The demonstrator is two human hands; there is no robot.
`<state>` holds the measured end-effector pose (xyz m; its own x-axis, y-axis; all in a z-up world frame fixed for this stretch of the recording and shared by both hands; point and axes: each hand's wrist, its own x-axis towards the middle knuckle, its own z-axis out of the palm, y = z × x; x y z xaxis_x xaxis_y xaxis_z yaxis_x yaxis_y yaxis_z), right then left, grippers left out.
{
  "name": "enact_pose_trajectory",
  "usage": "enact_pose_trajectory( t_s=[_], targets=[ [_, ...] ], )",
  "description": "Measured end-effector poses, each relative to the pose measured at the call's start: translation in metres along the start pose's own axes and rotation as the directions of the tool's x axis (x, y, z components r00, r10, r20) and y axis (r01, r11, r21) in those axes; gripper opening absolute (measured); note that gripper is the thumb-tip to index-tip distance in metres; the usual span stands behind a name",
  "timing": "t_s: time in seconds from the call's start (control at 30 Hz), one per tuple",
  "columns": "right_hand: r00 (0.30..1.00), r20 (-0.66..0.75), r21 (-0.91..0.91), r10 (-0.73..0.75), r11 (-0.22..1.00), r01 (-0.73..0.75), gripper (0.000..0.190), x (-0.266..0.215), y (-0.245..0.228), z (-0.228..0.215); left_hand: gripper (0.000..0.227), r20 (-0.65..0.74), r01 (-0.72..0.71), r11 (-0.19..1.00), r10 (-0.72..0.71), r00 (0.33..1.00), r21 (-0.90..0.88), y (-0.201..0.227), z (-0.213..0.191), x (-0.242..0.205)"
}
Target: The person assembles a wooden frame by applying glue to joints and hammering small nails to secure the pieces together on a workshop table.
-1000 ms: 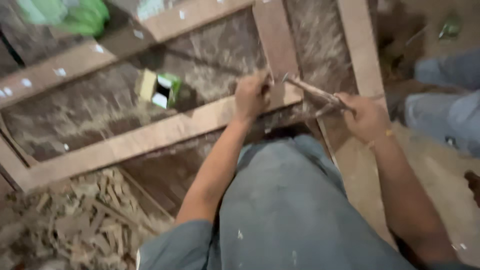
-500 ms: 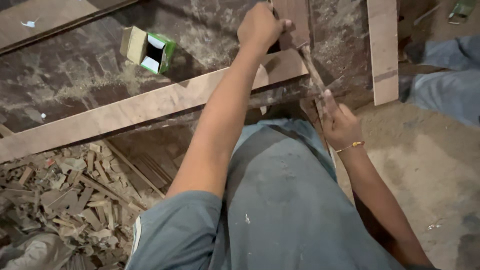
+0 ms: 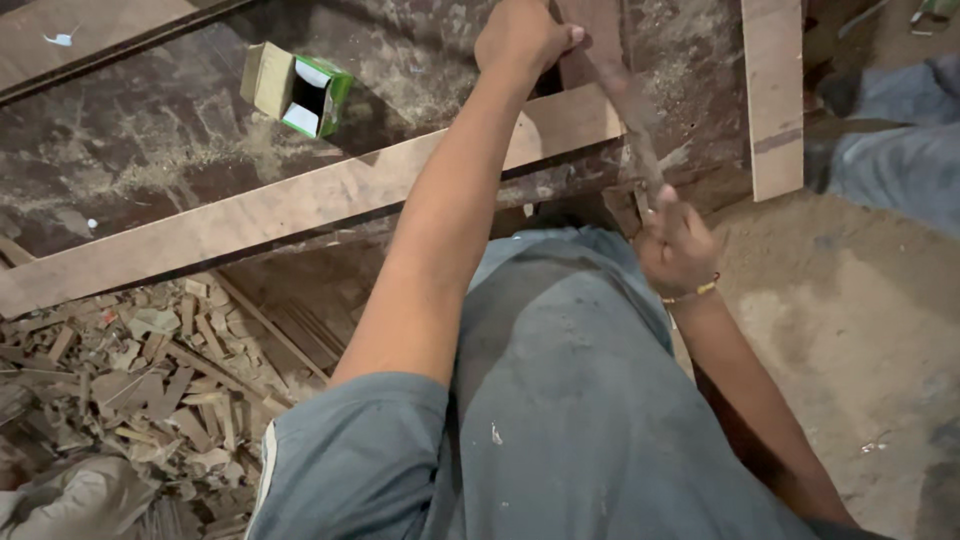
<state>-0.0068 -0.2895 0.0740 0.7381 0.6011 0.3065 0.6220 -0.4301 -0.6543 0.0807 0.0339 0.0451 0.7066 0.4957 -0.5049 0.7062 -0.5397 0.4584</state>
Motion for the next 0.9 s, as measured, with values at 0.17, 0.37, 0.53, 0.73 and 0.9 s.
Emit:
enact_pose_trajectory(
  t_s=[0.17,0.37,0.53,0.73,0.9],
  targets=[
    [0.994,0.101,-0.166,0.046,0.986,-0.028,0.065,-0.009,0.008,0.005,0.048,0.025,0.031,0.999,-0.032,0.999,0.015,0.006,-0.007,0.001],
    [0.995,0.054,-0.084,0.08,0.994,-0.075,0.06,-0.018,0.01,0.011,0.049,0.052,0.093,0.995,-0.092,0.994,-0.021,0.008,-0.012,-0.001],
    [0.998,-0.062,-0.049,-0.015,0.999,0.012,0.053,-0.018,0.005,0.019,0.048,0.043,0.097,0.995,-0.097,0.994,0.001,0.006,-0.012,-0.001],
    [0.992,0.093,-0.121,0.086,0.99,-0.075,0.053,0.001,-0.001,0.01,0.051,0.037,0.08,0.997,-0.08,0.996,0.0,0.01,-0.011,0.008],
    [0.985,-0.165,-0.001,-0.043,0.999,0.044,0.06,0.009,-0.018,0.002,0.05,0.038,0.048,0.999,-0.049,0.998,0.01,0.009,-0.009,0.005]
  ],
)
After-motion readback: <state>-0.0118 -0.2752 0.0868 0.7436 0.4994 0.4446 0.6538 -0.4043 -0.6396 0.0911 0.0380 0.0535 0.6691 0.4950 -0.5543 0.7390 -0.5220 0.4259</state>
